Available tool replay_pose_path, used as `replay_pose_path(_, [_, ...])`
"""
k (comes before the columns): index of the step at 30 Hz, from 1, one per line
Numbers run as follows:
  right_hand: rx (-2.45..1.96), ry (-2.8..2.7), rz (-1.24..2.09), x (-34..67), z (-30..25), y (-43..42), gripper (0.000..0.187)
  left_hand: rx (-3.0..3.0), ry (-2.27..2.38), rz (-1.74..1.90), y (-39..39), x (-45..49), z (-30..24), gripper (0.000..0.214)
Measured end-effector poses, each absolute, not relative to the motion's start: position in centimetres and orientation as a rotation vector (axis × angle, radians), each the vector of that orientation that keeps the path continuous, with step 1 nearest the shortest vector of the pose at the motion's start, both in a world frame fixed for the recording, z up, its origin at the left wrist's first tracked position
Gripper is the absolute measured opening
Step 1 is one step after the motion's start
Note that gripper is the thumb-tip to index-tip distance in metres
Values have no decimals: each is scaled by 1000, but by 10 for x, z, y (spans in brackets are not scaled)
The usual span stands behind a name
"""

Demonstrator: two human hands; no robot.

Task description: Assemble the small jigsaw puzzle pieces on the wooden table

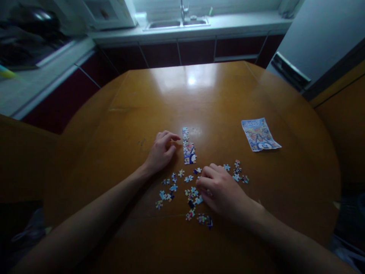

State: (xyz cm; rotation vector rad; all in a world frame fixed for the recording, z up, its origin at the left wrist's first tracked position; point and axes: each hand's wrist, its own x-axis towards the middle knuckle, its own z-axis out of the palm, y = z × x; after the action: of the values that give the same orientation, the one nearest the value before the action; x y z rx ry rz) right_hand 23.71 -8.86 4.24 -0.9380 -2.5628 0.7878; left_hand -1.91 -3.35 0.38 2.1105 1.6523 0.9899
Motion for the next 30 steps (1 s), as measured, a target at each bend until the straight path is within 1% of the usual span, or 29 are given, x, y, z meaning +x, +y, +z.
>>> replay_pose_path(10, [-857, -2658, 727, 235, 39, -96, 15, 2109, 1664, 988, -32, -19, 3, 27])
replay_pose_path(16, [-817, -2659, 762, 234, 40, -97, 17, 2109, 1658, 999, -32, -19, 3, 28])
replay_pose_path(21, [-819, -2663, 780, 231, 41, -98, 15, 2104, 1656, 999, -33, -19, 3, 26])
replay_pose_path(27, [-746, -2660, 815, 230, 37, -103, 26, 2109, 1646, 1013, -33, -19, 3, 27])
replay_pose_path(30, [-788, -2583, 804, 226, 32, -104, 27, 2113, 1651, 1008, -33, -19, 3, 27])
